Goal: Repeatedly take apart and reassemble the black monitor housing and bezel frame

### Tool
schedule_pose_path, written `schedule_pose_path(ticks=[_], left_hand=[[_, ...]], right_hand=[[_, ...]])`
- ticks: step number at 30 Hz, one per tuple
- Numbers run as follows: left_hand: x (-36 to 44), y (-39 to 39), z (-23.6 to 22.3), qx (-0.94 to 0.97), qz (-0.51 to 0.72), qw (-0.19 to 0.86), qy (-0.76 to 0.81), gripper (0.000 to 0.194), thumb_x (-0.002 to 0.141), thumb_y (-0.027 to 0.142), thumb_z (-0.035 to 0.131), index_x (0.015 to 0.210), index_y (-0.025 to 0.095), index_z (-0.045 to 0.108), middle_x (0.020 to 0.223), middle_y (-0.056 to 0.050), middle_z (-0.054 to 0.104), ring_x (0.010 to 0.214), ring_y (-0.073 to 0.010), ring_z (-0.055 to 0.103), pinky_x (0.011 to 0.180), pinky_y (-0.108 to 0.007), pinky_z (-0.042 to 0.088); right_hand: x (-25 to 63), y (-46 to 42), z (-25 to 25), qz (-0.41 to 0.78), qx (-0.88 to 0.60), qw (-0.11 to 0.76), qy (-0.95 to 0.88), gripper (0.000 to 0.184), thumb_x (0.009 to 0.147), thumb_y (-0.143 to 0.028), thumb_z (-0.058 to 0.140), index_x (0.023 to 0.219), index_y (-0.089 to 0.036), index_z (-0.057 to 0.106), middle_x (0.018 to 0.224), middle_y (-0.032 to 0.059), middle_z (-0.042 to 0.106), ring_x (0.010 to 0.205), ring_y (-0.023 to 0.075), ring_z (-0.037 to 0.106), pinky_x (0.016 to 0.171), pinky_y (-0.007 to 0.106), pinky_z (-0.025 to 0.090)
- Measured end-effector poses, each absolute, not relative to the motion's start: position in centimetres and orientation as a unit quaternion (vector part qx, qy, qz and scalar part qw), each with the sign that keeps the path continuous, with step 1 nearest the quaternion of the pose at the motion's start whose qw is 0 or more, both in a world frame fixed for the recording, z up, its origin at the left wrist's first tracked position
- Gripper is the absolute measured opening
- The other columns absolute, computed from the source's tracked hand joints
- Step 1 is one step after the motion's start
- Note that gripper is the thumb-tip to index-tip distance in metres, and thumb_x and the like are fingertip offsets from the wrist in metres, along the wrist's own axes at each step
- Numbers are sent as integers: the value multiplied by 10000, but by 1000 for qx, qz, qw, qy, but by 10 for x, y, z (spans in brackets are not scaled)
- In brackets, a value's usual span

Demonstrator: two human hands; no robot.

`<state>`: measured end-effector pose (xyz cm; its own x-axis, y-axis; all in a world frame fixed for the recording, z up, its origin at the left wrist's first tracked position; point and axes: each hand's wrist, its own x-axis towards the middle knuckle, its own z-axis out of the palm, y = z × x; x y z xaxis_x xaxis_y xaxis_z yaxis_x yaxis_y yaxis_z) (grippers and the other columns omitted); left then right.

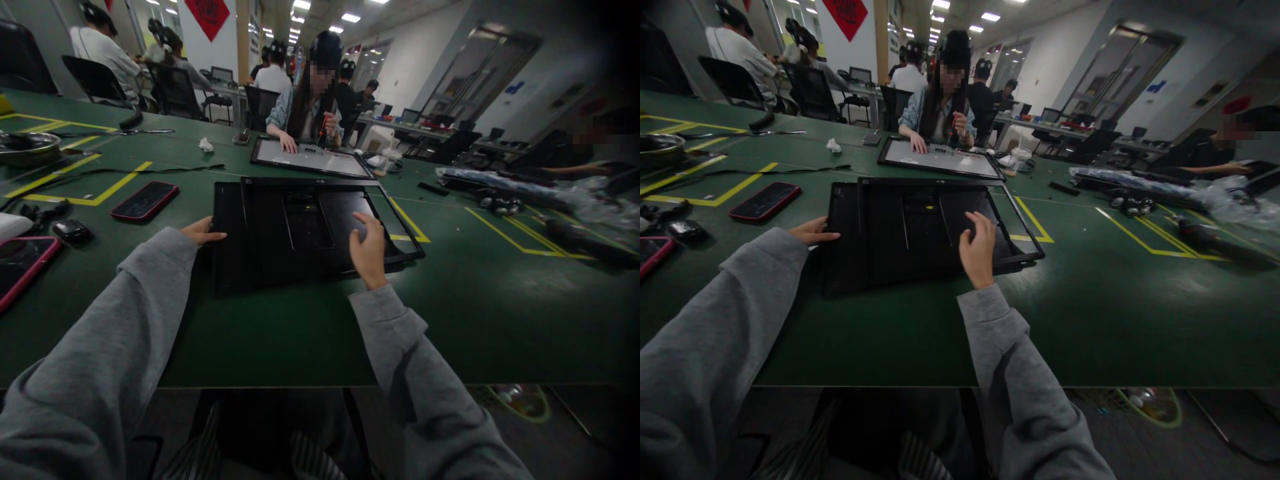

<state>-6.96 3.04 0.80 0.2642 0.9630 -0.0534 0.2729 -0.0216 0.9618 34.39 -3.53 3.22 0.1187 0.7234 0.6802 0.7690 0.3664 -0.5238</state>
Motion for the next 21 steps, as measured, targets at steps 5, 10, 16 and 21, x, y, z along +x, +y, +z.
schedule_pose_path(ticks=[5,10,16,21], left_hand=[[-69,22,18,574,343,508,543,818,647,327,813,1396,177,519,1195,-129,701,1122,-303,664,985,-469,531],[-73,35,7,589,419,194,664,790,767,337,719,1481,167,424,1344,-159,599,1063,-260,668,950,-437,532],[-57,20,7,685,337,2,645,463,900,489,563,1283,242,650,1383,-108,588,1344,-338,439,1108,-561,350],[-21,-5,11,749,260,-24,609,572,840,544,629,1295,197,643,1471,-123,532,1419,-400,298,1090,-641,265]], right_hand=[[465,-23,14,-123,-713,464,-510,427,781,-125,463,1186,-161,593,1263,169,585,1262,326,488,1100,587,338],[522,-30,0,-86,-801,399,-439,376,840,-289,521,1178,-131,574,1231,224,614,1200,365,554,1034,584,399],[517,-30,2,17,-785,360,-503,361,873,-407,575,1148,-174,595,985,134,709,991,286,670,953,454,496],[519,-34,3,27,-771,325,-547,496,765,-181,605,1257,-144,559,1029,123,720,952,258,688,976,456,498]])
